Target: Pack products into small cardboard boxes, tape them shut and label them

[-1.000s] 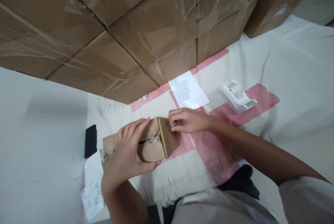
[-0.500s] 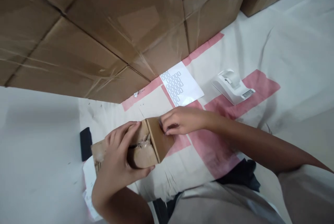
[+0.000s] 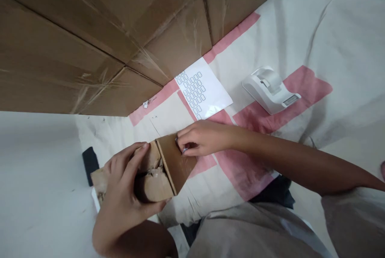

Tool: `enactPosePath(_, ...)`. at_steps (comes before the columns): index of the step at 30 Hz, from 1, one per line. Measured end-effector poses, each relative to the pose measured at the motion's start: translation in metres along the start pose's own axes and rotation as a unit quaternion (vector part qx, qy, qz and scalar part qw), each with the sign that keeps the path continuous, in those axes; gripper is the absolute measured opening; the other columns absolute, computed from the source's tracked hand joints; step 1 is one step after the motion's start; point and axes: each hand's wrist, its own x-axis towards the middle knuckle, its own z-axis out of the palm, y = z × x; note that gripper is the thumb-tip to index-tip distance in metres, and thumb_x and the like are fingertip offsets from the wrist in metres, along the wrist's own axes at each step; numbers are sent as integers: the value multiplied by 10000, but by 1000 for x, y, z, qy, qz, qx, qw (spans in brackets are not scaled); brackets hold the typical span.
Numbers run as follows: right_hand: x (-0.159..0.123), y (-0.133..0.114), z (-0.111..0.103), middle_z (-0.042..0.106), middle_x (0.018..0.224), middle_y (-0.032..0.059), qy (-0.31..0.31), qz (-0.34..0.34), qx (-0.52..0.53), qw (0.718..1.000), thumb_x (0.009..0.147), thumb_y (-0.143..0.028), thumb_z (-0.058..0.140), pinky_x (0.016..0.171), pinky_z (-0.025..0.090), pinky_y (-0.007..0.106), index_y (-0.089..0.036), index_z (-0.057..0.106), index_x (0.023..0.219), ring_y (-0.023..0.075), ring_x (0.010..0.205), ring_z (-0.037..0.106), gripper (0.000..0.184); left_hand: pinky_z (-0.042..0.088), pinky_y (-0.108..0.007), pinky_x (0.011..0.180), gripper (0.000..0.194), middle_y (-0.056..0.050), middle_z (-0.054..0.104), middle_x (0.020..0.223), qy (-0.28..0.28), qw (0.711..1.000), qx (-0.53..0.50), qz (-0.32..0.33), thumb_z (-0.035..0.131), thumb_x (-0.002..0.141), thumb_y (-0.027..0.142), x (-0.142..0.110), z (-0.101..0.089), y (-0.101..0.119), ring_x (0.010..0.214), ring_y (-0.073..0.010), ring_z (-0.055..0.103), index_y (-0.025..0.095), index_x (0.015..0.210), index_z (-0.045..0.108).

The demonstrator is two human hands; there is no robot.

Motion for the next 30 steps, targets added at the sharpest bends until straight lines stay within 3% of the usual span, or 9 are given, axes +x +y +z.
enactPosePath(3,1,0,-1,678,897,0,-8,13,-5,1000,925,-179,643,660,335,256,-178,615,798,136,805,573,130,372,-607,1017,1010,-149,455,1423,1,1000,-5,-6,700,707,493,0,0,-1,1291,-441,460,345,1585,224)
enactPosePath(13,2,-2,-5,685,963,31,-41,17,31,999,942,-111,565,715,366,269,-172,611,835,153,851,597,131,368,-549,989,992,-161,481,1404,26,999,-4,20,687,717,543,2,3,-2,1263,-425,487,275,1582,279)
enactPosePath(19,1,-5,1,687,926,38,-8,23,-49,999,955,-155,558,666,335,287,-175,606,841,165,803,587,126,360,-552,1022,1019,-151,464,1409,16,1000,-8,6,715,694,504,2,1,1,1278,-425,469,300,1579,252)
enactPosePath(24,0,-8,2,688,972,65,-20,13,-115,993,985,-185,546,658,332,301,-166,612,906,189,839,601,104,364,-572,1020,996,-159,459,1406,14,1000,-11,-3,709,707,512,2,1,3,1278,-431,461,300,1572,261)
enactPosePath(30,0,-11,1,686,971,67,-19,23,-127,991,980,-200,562,646,321,296,-158,612,918,189,831,604,90,356,-569,1040,990,-154,453,1414,12,1000,-14,-10,714,709,508,2,0,4,1296,-419,453,303,1569,268)
